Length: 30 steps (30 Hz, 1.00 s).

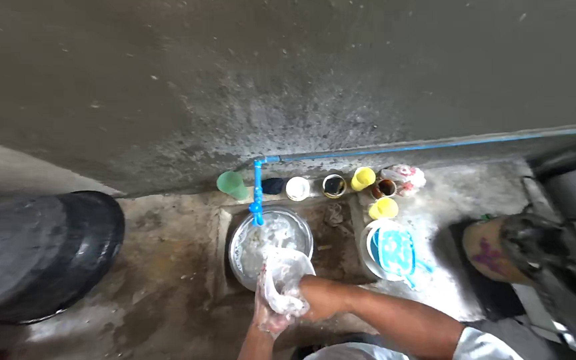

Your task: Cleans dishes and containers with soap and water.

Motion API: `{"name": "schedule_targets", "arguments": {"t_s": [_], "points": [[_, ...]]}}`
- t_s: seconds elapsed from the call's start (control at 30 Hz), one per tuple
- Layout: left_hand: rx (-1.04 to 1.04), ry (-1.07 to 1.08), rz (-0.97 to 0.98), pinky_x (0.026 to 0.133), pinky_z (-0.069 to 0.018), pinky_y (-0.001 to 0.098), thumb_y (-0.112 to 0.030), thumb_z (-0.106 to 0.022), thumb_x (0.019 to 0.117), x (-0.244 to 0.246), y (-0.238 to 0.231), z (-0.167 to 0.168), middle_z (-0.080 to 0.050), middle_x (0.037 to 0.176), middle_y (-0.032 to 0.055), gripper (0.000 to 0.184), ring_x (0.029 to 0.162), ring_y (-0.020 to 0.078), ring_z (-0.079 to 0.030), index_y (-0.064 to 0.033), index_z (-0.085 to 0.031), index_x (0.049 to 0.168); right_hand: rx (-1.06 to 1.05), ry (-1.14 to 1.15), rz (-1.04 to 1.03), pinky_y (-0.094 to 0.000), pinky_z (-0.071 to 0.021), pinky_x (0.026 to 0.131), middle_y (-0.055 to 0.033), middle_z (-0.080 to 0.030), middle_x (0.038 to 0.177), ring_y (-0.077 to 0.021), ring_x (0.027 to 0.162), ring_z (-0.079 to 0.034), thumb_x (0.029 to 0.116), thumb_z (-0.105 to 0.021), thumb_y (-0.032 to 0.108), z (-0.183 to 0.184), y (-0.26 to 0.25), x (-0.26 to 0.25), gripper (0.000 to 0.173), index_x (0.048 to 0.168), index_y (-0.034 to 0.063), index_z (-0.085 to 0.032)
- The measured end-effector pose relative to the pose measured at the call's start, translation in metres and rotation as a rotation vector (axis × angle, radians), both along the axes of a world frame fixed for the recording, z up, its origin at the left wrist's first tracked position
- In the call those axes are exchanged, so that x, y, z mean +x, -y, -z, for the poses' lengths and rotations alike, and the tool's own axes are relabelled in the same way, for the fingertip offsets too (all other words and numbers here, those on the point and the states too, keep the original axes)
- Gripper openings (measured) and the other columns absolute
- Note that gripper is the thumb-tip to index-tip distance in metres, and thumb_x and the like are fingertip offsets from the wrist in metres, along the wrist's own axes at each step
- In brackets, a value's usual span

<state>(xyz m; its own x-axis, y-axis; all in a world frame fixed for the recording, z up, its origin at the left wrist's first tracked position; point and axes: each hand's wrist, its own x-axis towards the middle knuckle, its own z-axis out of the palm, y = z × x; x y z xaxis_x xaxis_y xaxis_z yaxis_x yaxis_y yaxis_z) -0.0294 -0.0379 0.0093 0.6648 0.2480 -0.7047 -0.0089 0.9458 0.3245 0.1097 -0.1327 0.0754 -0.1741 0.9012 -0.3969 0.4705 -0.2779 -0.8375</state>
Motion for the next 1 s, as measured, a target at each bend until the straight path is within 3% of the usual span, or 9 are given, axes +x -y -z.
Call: {"name": "schedule_targets", "arguments": {"t_s": [0.1,0.17,0.2,0.33,0.43,0.57,0.73,0.9,1.0], "points": [[0.192,-0.172,0.291,0.064,-0.0594,0.0402,-0.056,-0.015,0.1077,0.016,0.016,-0.009,-0.071,0.093,0.0092,0.062,0.078,0.0221,-0.07,-0.0133,-0.058,0.122,-0.206,0.237,0.107,-0.0632,-0.045,0.103,-0.0315,-0.067,0.115,-0.048,0.115,-0.063,0.0965,-0.07,0.028,-0.005,0.032,0.009,0.042,0.113,-0.0104,-0.068],[0.379,-0.131,0.549,0.088,-0.059,0.049,-0.046,-0.022,0.1104,0.011,0.006,0.004,-0.064,0.134,0.0132,0.055,0.112,0.0302,-0.069,-0.0169,-0.038,0.155,-0.417,0.351,0.202,-0.0648,-0.0431,0.104,-0.033,-0.064,0.122,-0.0501,0.12,-0.059,0.0993,-0.065,0.027,-0.004,0.059,0.025,0.043,0.117,-0.0116,-0.066],[0.488,-0.146,0.622,0.095,-0.0568,0.0509,-0.042,-0.03,0.1094,0.006,-0.001,0.018,-0.056,0.146,0.0136,0.055,0.122,0.0317,-0.064,-0.0171,-0.032,0.159,-0.497,0.414,0.255,-0.065,-0.0436,0.104,-0.033,-0.064,0.124,-0.0504,0.121,-0.059,0.1021,-0.061,0.032,0.003,0.076,0.035,0.046,0.119,-0.0109,-0.065],[0.909,-0.444,0.68,0.113,-0.0427,0.0474,-0.025,-0.055,0.1054,-0.034,-0.029,0.085,-0.051,0.148,0.024,0.053,0.136,0.0337,-0.052,-0.0005,-0.043,0.151,-0.671,0.613,0.367,-0.0667,-0.0429,0.105,-0.0267,-0.06,0.136,-0.0475,0.128,-0.056,0.1028,-0.057,0.023,0.057,0.151,0.069,0.042,0.139,0.0014,-0.059],[1.211,-0.787,0.876,0.12,-0.0303,0.0566,-0.044,-0.069,0.095,-0.086,-0.044,0.134,-0.044,0.155,0.023,0.078,0.145,0.039,-0.041,-0.0053,-0.039,0.156,-0.726,0.699,0.344,-0.0662,-0.0422,0.106,-0.0241,-0.061,0.137,-0.0453,0.128,-0.056,0.099,-0.06,0.013,0.089,0.187,0.079,0.04,0.138,0.0044,-0.061],[1.305,-0.995,1.242,0.119,-0.009,0.0722,-0.063,-0.082,0.0741,-0.13,-0.045,0.143,-0.015,0.169,0.0192,0.118,0.155,0.0458,-0.011,-0.0186,-0.02,0.165,-0.773,0.694,0.382,-0.0664,-0.0419,0.107,-0.0265,-0.06,0.137,-0.0464,0.131,-0.054,0.0999,-0.065,0.029,0.11,0.205,0.086,0.046,0.137,0.0023,-0.061],[1.333,-0.99,1.539,0.114,0.001,0.0784,-0.054,-0.089,0.0675,-0.149,-0.025,0.155,0.01,0.172,0.0138,0.131,0.156,0.0415,0.01,-0.0241,-0.008,0.166,-0.6,0.675,0.609,-0.0674,-0.0486,0.097,-0.0273,-0.066,0.124,-0.0474,0.116,-0.063,0.0926,-0.075,0.043,0.107,0.205,0.094,0.053,0.122,-0.0005,-0.067],[1.372,-0.888,1.579,0.113,0.0051,0.0792,-0.067,-0.082,0.0693,-0.136,-0.008,0.182,0.012,0.171,0.0162,0.129,0.156,0.041,0.013,-0.0255,-0.007,0.166,-0.236,0.845,0.723,-0.0692,-0.0508,0.092,-0.027,-0.07,0.115,-0.0479,0.109,-0.067,0.0974,-0.07,0.027,0.078,0.171,0.073,0.033,0.111,-0.0027,-0.073],[1.465,-0.767,1.492,0.113,0.0043,0.0791,-0.076,-0.072,0.0729,-0.101,0.008,0.194,0.001,0.171,0.018,0.12,0.156,0.0434,0.005,-0.025,-0.016,0.166,0.12,0.803,0.714,-0.0564,-0.0573,0.09,-0.0202,-0.075,0.106,-0.0382,0.101,-0.073,0.095,-0.064,0.025,0.09,0.144,0.049,0.032,0.105,-0.0022,-0.076]]}}
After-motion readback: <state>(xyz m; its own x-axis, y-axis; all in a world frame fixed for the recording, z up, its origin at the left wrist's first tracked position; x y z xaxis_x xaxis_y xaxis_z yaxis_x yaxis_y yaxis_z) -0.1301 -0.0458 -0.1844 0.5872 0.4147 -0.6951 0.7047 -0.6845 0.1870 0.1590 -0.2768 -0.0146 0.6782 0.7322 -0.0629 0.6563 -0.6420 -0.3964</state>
